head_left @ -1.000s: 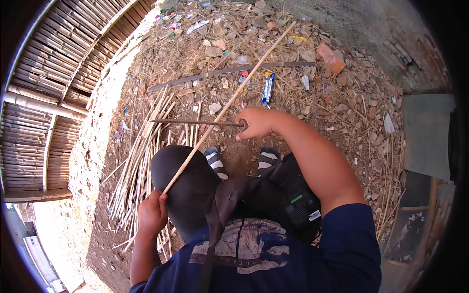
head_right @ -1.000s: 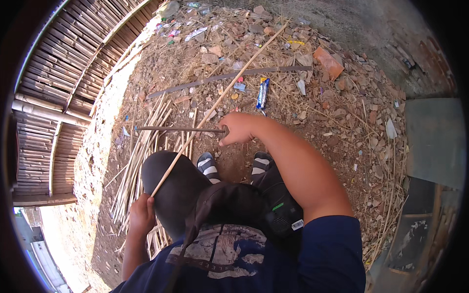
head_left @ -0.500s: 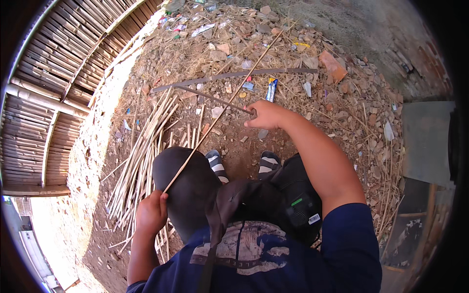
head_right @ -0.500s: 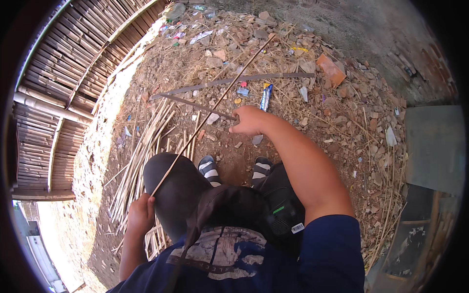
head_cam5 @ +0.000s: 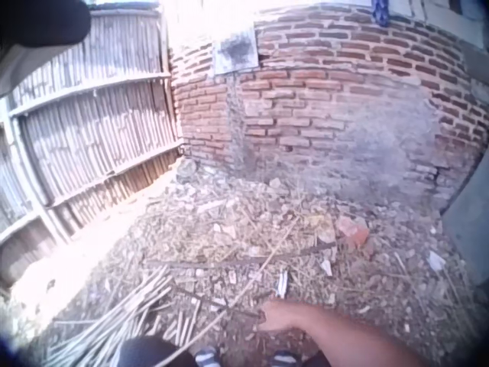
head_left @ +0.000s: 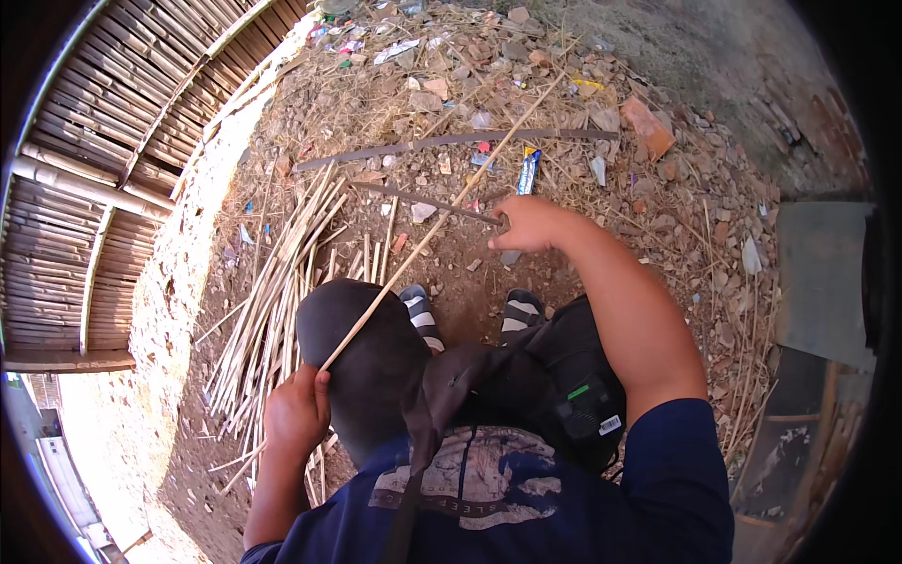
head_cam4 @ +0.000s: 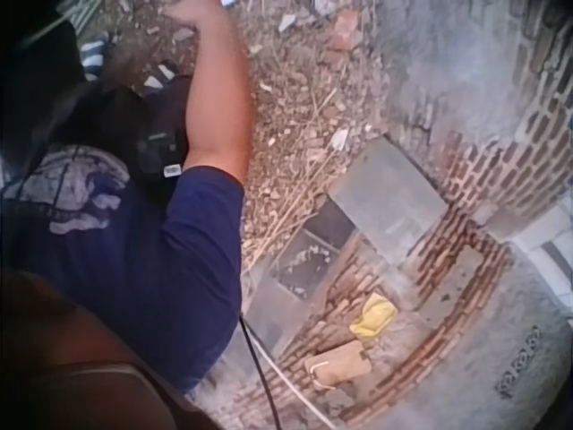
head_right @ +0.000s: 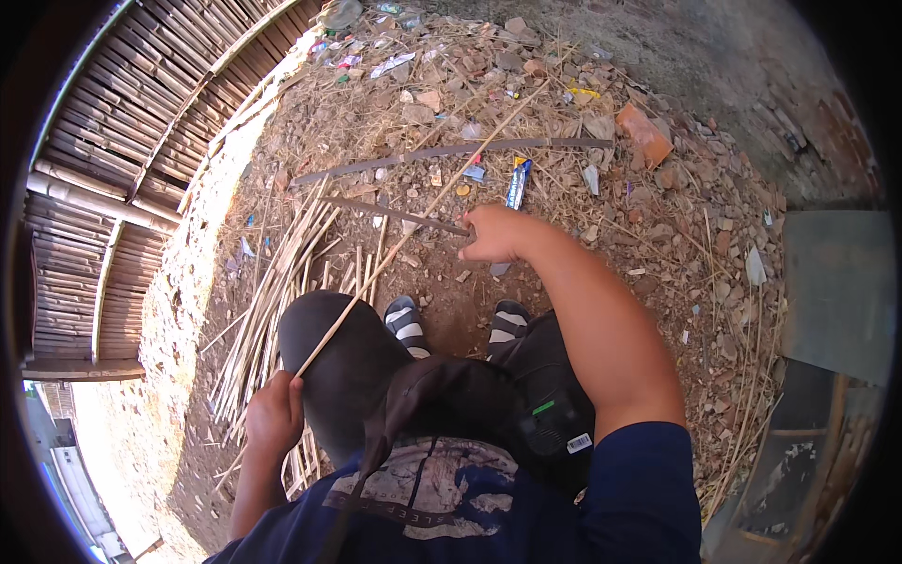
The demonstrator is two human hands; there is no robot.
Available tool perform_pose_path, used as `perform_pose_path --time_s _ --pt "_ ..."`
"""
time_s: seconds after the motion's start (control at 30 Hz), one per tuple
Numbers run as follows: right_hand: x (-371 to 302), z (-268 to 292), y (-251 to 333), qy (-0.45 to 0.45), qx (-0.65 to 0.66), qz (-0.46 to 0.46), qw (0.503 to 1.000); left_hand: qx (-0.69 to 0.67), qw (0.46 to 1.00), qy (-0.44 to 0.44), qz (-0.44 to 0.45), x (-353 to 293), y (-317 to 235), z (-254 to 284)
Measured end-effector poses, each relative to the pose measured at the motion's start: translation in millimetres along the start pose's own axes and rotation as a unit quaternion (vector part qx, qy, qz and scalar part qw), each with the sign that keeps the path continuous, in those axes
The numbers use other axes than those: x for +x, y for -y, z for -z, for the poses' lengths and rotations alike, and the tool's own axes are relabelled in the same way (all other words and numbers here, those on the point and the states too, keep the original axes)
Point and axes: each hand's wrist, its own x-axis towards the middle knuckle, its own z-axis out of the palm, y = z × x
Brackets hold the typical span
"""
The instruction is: The person scrapes a wooden stick using a metal blade by hand, turning the stick repeatedly to clean or sharpen it.
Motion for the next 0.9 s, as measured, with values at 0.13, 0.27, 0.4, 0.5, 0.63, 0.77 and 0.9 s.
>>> perform_pose_path --time_s 0.13,0.27,0.4,0.5,0.63,0.77,0.9 --pt "6 -20 18 0.017 -0.023 0.079 0.996 -0.008 0.999 0.024 0.022 2 4 -8" --pt "9 -1 5 0.039 0.049 -0.011 0.998 -0.021 1.000 0.001 0.008 0 3 -5" --pt "4 -10 5 0.000 0.016 0.010 1.000 -0.017 1.000 -0.008 -0.009 2 3 -5" --pt "7 -20 10 0.004 -0.022 0.095 0.995 -0.002 1.000 -0.005 -0.003 1 5 -8" --pt "11 -1 -10 0.062 0.128 -0.056 0.988 0.018 1.000 0.005 0.003 0 5 -7" --pt "5 -2 -11 0.005 0.095 -0.061 0.994 0.015 1.000 -0.003 -0.013 -1 5 -5" --pt "5 -16 10 0.047 0.011 0.046 0.998 0.017 1.000 -0.004 -0.009 1 5 -8"
